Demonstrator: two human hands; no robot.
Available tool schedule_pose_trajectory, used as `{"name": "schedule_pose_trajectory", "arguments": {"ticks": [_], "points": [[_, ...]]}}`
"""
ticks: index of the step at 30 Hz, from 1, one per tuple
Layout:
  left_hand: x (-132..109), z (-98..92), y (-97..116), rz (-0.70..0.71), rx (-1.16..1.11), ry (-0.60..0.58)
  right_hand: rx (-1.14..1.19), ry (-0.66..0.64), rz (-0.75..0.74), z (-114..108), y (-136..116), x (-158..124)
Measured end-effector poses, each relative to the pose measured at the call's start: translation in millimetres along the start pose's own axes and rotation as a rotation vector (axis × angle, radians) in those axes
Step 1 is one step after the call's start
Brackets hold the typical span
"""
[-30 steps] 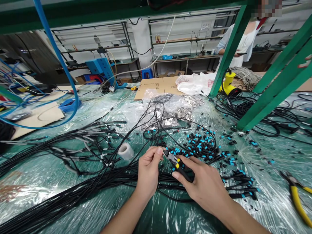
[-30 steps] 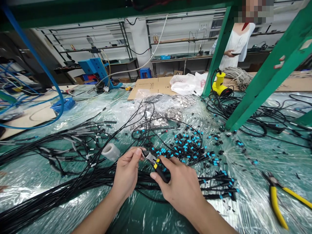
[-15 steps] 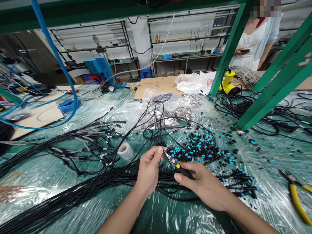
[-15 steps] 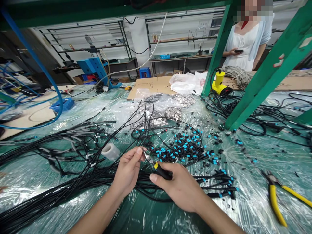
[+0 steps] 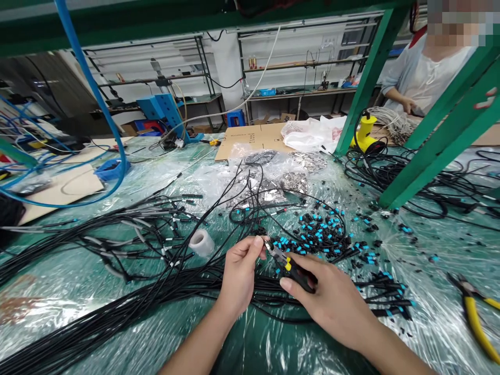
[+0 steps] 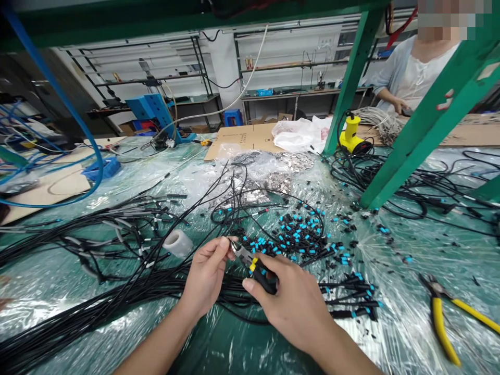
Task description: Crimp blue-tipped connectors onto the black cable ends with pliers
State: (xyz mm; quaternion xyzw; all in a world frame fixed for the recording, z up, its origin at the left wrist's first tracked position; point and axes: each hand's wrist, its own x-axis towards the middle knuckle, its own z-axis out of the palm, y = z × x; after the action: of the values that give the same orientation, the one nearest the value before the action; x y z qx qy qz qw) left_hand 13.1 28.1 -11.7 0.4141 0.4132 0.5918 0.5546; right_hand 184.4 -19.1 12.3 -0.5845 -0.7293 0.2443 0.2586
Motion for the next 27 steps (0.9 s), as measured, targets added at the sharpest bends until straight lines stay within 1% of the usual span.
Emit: {"name": "schedule_pose_trajectory", "arguments": {"ticks": [2, 4, 9, 12, 15, 19, 24, 27], "points": [[-0.5, -0.8, -2.1, 0.024, 0.046, 0.003, -0.148, 0.077, 0.015, 3.1, 1.6, -1.6], [-0.7, -2.4, -4.3, 0.059, 0.098, -0.002, -0.224, 0.106, 0.009, 5.5, 3.5, -2.4], [-1.2, -6.5, -6.2, 0.170, 0.223, -0.020, -0.247, 0.107, -0.014, 7.3, 6.3, -3.1], [-1.8, -7.3, -3.7, 0.216, 0.271, -0.037, -0.256, 0.118, -0.022, 6.5, 6.6, -3.0], [-2.3, -7.3, -1.1, 0.243, 0.302, -0.046, -0.275, 0.093, -0.020, 4.9, 5.6, -2.6], [-2.2, -7.4, -2.6, 0.230, 0.302, -0.041, -0.288, 0.059, 0.001, 3.6, 3.3, -1.0], [-1.8, -4.5, -9.0, 0.149, 0.172, 0.003, -0.261, 0.020, 0.031, 5.3, 0.3, -0.7], [-2.3, -1.0, -9.7, 0.144, 0.101, 0.032, -0.193, 0.002, 0.047, 6.2, -3.1, -1.6]]}}
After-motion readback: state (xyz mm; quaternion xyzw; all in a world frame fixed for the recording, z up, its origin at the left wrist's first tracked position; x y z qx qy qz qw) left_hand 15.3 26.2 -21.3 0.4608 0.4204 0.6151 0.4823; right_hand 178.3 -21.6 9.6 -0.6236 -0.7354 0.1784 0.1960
